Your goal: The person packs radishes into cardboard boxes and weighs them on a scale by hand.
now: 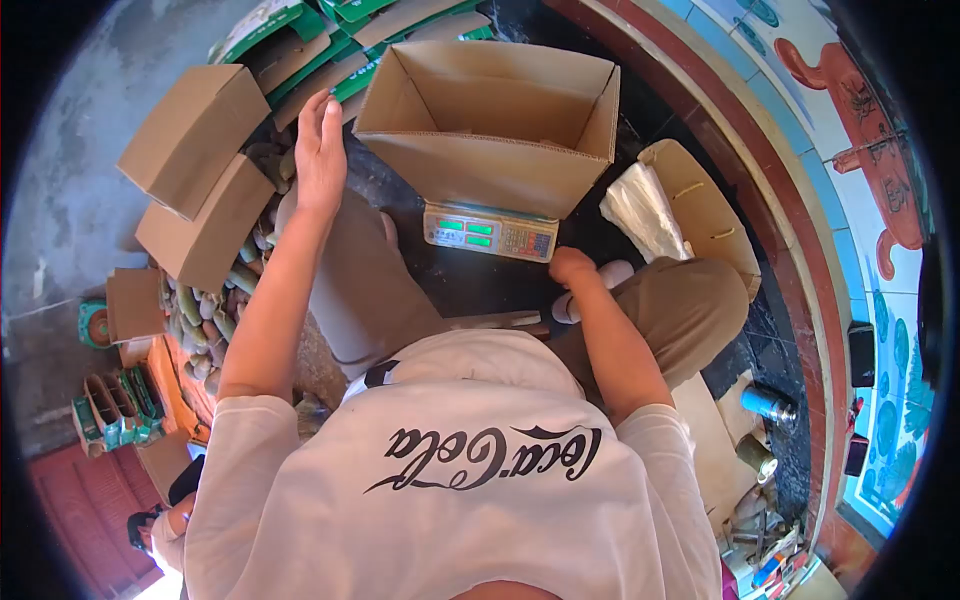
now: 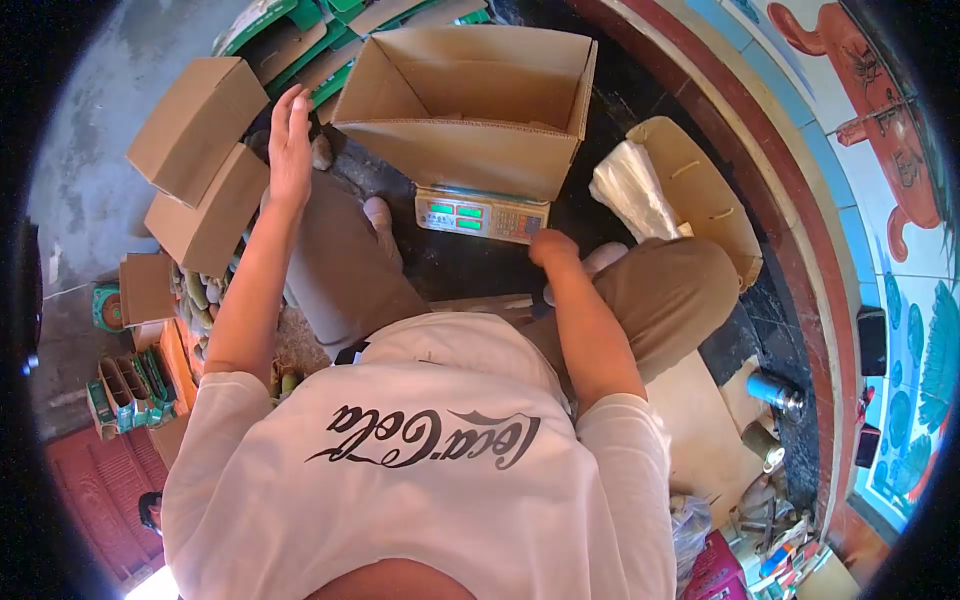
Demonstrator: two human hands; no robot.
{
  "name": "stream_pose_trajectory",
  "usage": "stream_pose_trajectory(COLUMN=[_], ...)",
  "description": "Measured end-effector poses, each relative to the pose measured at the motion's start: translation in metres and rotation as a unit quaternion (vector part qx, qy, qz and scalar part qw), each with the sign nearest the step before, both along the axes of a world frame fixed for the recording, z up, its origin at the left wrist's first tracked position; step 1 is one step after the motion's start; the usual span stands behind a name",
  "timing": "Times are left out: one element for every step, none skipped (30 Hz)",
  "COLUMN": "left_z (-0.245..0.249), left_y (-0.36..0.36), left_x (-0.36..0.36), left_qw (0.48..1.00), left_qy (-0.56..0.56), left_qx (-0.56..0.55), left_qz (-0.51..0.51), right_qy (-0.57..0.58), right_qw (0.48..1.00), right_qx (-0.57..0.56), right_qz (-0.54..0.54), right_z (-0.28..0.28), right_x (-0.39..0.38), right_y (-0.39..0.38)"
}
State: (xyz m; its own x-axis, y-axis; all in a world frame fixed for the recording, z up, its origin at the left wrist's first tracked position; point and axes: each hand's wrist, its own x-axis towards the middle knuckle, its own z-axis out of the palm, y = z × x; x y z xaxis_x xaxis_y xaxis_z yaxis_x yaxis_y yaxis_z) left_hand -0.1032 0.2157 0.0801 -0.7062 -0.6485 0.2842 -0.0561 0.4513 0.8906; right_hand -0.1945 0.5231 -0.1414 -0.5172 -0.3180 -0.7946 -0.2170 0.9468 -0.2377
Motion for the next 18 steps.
stream_pose_trajectory(left_z=[0.004, 0.007, 0.007, 0.004, -0.003, -0.016, -0.030, -0.045, -0.060, -0.072, -0.082, -0.095, -0.120, -0.148, -0.164, -0.169, -0.176, -0.182], left_y=[-0.002, -0.003, -0.005, -0.007, -0.011, -0.020, -0.031, -0.042, -0.050, -0.054, -0.060, -0.069, -0.081, -0.096, -0.108, -0.106, -0.099, -0.093], left_x=[-0.007, -0.012, -0.015, -0.017, -0.017, -0.015, -0.012, -0.012, -0.013, -0.013, -0.019, -0.026, -0.031, -0.036, -0.042, -0.047, -0.051, -0.055], left_qw=[0.998, 0.994, 0.990, 0.986, 0.981, 0.978, 0.971, 0.962, 0.952, 0.935, 0.917, 0.896, 0.876, 0.854, 0.831, 0.839, 0.844, 0.848], left_qy=[-0.002, -0.003, -0.003, -0.002, -0.003, -0.009, -0.025, -0.041, -0.056, -0.072, -0.086, -0.099, -0.120, -0.139, -0.159, -0.189, -0.222, -0.254], left_qx=[0.055, 0.112, 0.136, 0.160, 0.185, 0.200, 0.229, 0.258, 0.288, 0.331, 0.372, 0.412, 0.450, 0.486, 0.520, 0.499, 0.478, 0.455], left_qz=[0.010, 0.020, 0.031, 0.040, 0.051, 0.051, 0.064, 0.074, 0.084, 0.103, 0.119, 0.134, 0.127, 0.120, 0.114, 0.107, 0.100, 0.093], right_qy=[0.076, 0.152, 0.160, 0.167, 0.177, 0.188, 0.204, 0.167, 0.132, 0.036, -0.059, -0.065, -0.069, -0.073, -0.078, -0.074, -0.071, -0.069], right_qw=[0.997, 0.987, 0.986, 0.983, 0.981, 0.978, 0.976, 0.974, 0.962, 0.900, 0.788, 0.785, 0.777, 0.769, 0.760, 0.740, 0.719, 0.697], right_qx=[-0.020, -0.038, -0.039, -0.040, -0.051, -0.062, -0.082, -0.130, -0.178, -0.247, -0.307, -0.325, -0.319, -0.314, -0.309, -0.312, -0.315, -0.315], right_qz=[0.010, 0.020, -0.024, -0.069, -0.064, -0.059, -0.007, -0.084, -0.162, -0.356, -0.531, -0.523, -0.539, -0.553, -0.566, -0.591, -0.616, -0.641], right_z=[-0.020, -0.056, -0.086, -0.115, -0.134, -0.153, -0.166, -0.161, -0.155, -0.129, -0.107, -0.092, -0.083, -0.076, -0.070, -0.081, -0.092, -0.102], right_x=[-0.011, -0.024, -0.038, -0.053, -0.065, -0.076, -0.084, -0.087, -0.089, -0.082, -0.080, -0.077, -0.079, -0.085, -0.090, -0.098, -0.107, -0.113], right_y=[0.008, 0.016, 0.025, 0.033, 0.040, 0.047, 0.056, 0.056, 0.057, 0.050, 0.043, 0.039, 0.038, 0.035, 0.029, 0.028, 0.029, 0.029])
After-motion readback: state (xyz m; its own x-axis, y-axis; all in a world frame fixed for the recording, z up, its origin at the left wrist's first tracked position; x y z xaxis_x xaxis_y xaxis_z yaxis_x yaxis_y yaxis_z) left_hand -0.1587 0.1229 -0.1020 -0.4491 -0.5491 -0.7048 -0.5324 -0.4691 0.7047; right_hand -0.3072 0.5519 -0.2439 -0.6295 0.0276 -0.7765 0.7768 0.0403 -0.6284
